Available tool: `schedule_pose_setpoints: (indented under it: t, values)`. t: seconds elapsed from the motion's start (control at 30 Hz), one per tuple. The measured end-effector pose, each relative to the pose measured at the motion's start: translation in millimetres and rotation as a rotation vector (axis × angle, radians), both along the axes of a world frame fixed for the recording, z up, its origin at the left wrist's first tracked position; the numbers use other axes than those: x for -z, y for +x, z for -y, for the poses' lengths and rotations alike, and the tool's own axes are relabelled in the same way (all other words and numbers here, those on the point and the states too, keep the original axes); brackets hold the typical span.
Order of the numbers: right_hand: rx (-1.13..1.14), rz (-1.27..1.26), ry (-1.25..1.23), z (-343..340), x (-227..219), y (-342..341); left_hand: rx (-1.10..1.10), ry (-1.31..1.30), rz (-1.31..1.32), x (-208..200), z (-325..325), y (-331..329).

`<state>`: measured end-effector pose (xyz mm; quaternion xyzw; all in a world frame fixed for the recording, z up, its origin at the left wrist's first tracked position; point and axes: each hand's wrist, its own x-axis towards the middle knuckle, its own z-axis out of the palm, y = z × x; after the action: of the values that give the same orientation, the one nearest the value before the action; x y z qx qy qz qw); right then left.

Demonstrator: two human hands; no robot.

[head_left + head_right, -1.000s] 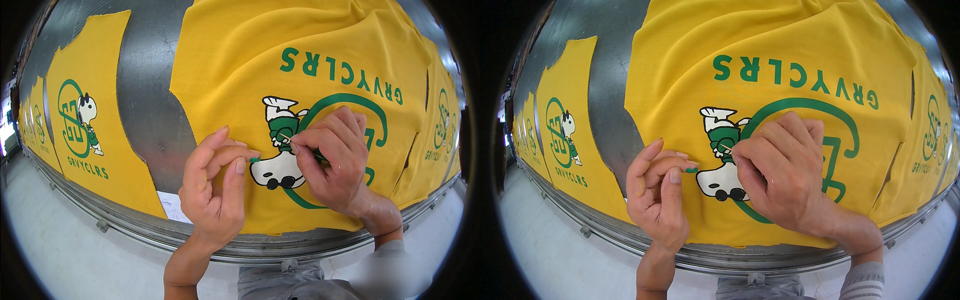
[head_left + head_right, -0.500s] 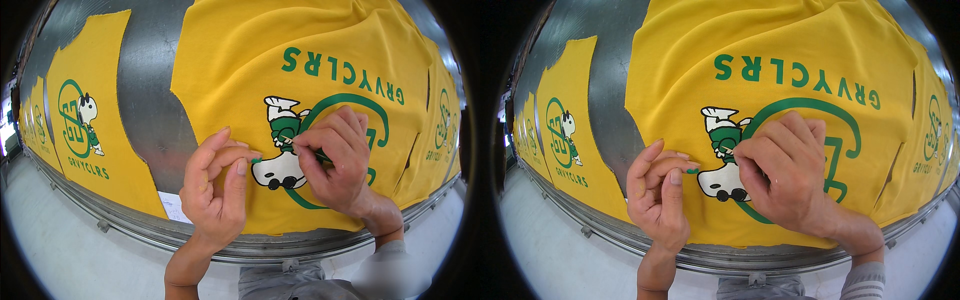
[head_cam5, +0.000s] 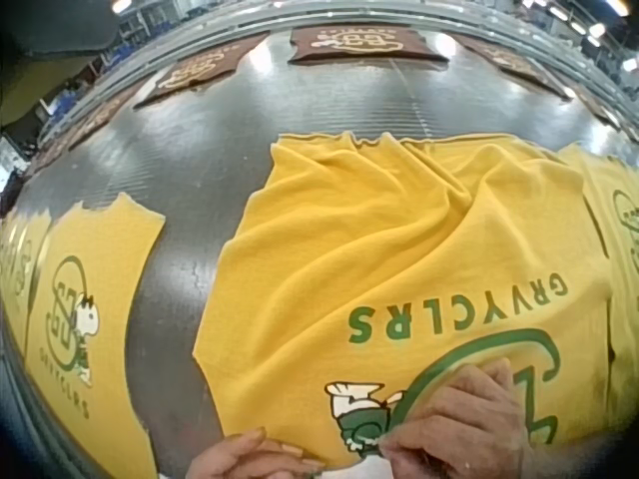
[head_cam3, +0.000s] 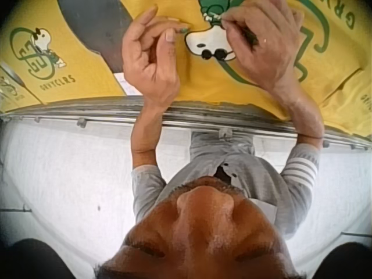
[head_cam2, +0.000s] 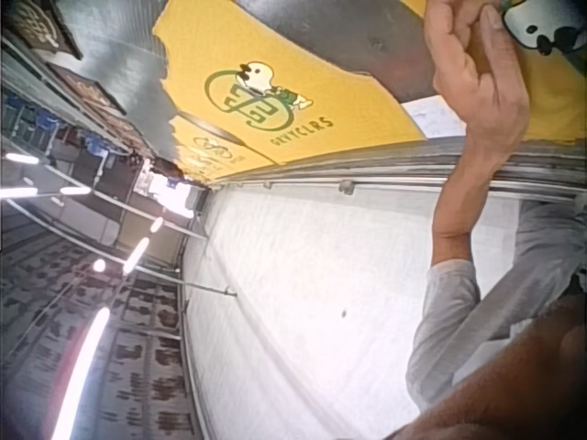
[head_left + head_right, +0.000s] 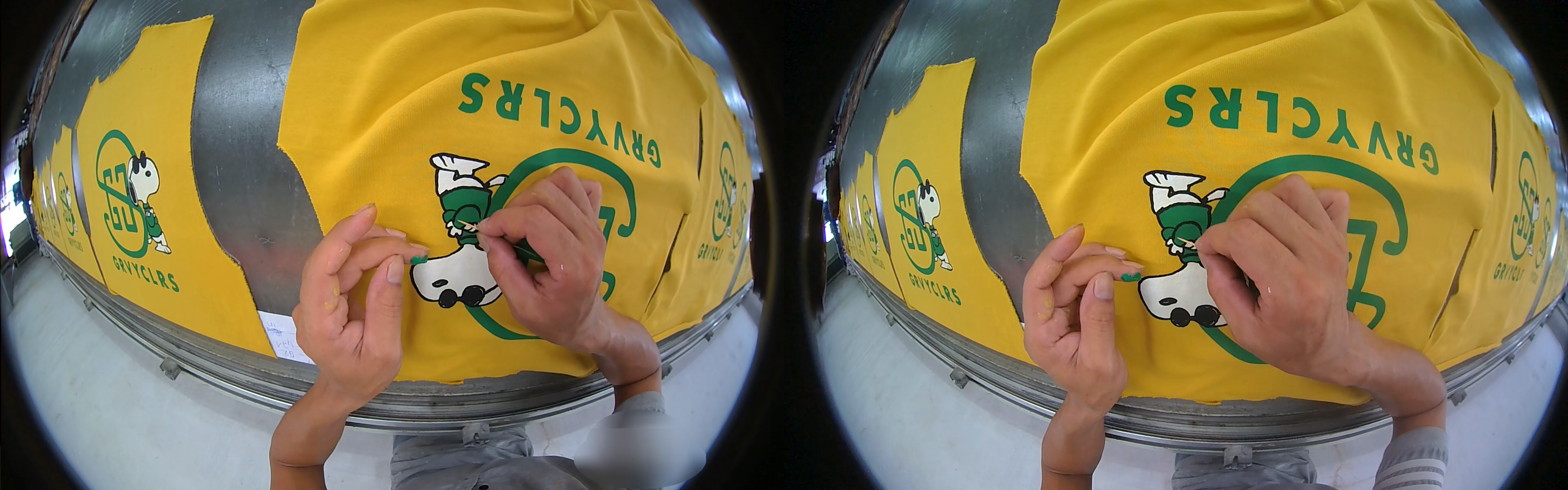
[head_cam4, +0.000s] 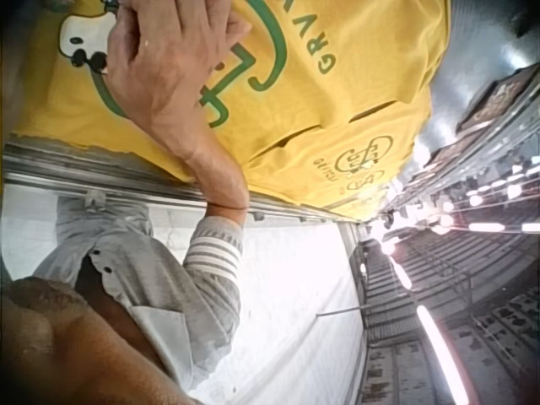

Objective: The person uses a small green tool to press and smooth a green and white cartoon patch onto a yellow t-shirt laid on a curved metal surface. They work on the edges and details of the patch, then move to the next shirt in a row of identical shirts to repeat the process.

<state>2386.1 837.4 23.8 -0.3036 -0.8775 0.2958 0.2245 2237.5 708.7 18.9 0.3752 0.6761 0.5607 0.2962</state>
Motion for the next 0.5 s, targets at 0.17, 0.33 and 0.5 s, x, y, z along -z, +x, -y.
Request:
schedule_pose_setpoints:
  t: [0.17, 0.33, 0.5]
  values:
    - [-0.009, 0.002, 0.003, -0.8, 0.2, 0.2, 0.003, -0.007, 0.004, -1.4, -0.9, 0.1]
    - [-0.009, 0.002, 0.007, -0.8, 0.1, 0.6, 0.011, -0.012, -0.005, -1.8, -0.4, -0.6]
    - [-0.005, 0.006, 0.000, -0.5, 0.0, 1.1, 0.008, -0.013, -0.001, -0.8, -0.5, -0.1]
